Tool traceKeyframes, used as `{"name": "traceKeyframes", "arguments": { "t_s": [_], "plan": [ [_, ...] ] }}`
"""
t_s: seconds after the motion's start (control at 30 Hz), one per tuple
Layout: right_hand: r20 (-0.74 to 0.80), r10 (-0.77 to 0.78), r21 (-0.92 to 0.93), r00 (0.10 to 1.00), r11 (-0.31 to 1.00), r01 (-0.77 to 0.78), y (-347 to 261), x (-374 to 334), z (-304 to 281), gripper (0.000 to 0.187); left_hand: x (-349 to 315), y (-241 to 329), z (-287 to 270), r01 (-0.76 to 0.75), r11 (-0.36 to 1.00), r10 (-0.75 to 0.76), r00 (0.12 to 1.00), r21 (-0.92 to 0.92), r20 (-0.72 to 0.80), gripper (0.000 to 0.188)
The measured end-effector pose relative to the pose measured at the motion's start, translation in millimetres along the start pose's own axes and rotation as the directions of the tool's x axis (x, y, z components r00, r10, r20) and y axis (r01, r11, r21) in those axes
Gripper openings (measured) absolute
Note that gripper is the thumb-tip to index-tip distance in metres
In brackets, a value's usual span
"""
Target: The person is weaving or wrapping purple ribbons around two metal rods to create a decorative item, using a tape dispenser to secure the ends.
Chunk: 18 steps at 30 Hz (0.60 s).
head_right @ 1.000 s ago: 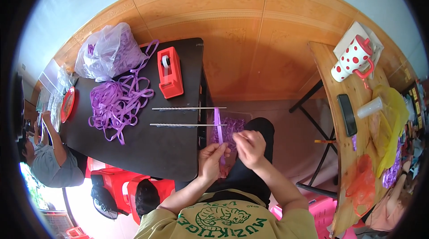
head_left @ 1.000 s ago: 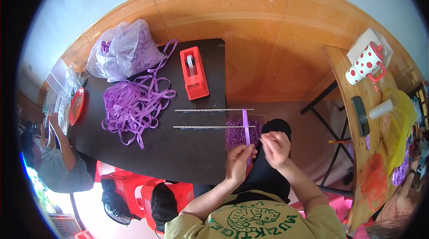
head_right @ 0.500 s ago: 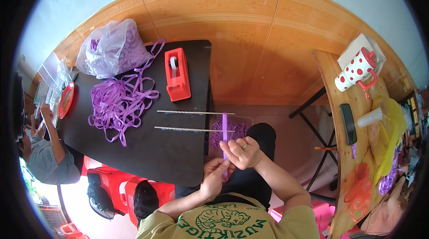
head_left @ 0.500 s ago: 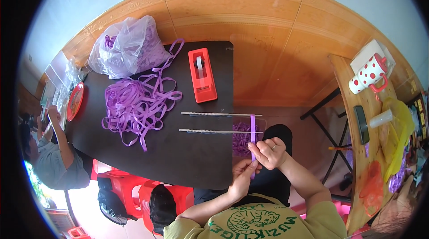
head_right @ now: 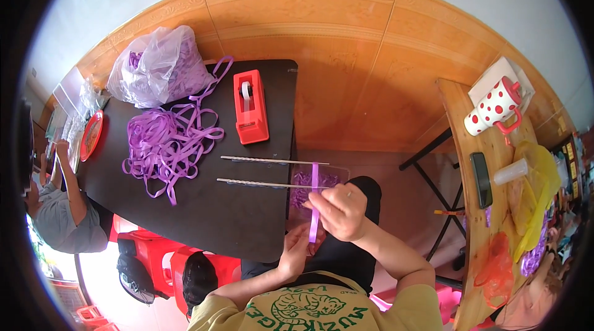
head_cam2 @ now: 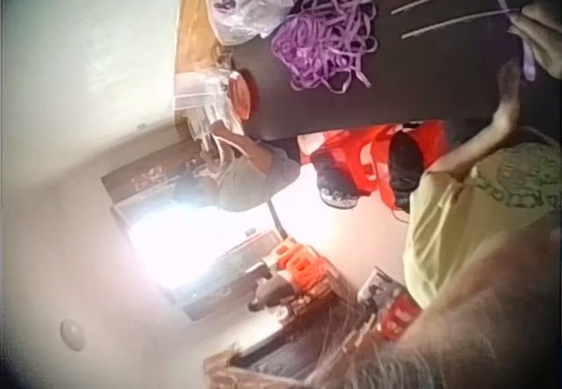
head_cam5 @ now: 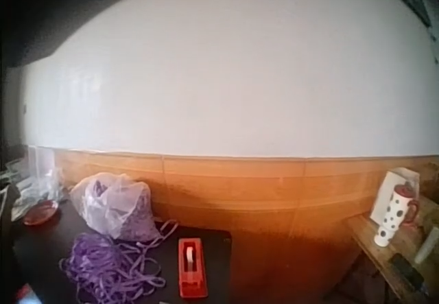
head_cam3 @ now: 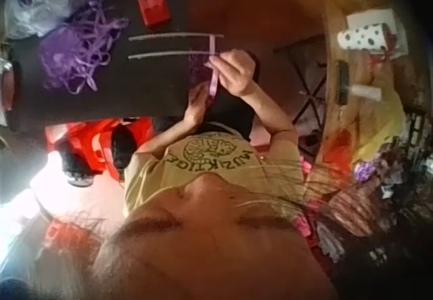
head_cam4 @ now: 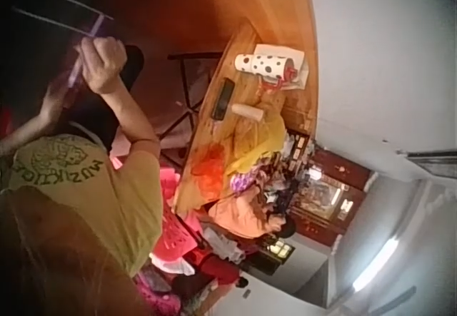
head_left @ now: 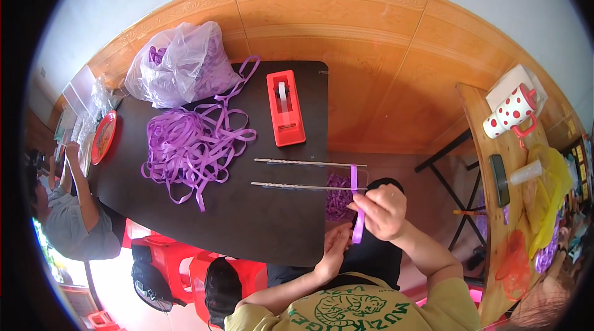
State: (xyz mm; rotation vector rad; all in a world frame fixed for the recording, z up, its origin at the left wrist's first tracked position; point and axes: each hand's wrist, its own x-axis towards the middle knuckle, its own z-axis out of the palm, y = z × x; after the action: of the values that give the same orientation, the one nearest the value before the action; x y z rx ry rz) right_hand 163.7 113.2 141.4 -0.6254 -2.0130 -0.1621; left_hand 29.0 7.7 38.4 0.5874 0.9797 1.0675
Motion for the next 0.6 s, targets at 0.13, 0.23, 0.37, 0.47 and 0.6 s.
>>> {"name": "traceKeyframes", "arguments": {
  "t_s": [0.13,0.23,0.37,0.47,0.6],
  "plan": [
    [0.118,0.359,0.341,0.926,0.861,-0.377,17.1,30.3,-0.9,0.015,25.3,17.3,21.9,-0.147,0.989,0.148,0.986,0.018,-0.076,0.024],
    [0.328,0.547,0.465,0.77,0.617,-0.635,46.0,43.1,4.1,0.007,46.4,34.6,36.7,-0.188,0.982,0.188,0.973,0.017,-0.131,0.024],
    [0.495,0.639,0.49,0.589,0.355,-0.796,84.9,38.4,22.8,0.011,79.4,36.3,41.1,-0.284,0.953,0.268,0.952,-0.104,-0.145,0.027],
    [0.588,0.683,0.466,0.433,0.152,-0.872,98.4,30.1,35.0,0.013,94.7,43.6,51.0,-0.373,0.917,0.339,0.915,-0.137,-0.22,0.028],
    [0.666,0.649,0.487,0.369,-0.004,-0.873,109.9,20.1,44.3,0.012,105.2,54.0,57.8,-0.446,0.873,0.398,0.885,-0.197,-0.24,0.038]
  ]
}}
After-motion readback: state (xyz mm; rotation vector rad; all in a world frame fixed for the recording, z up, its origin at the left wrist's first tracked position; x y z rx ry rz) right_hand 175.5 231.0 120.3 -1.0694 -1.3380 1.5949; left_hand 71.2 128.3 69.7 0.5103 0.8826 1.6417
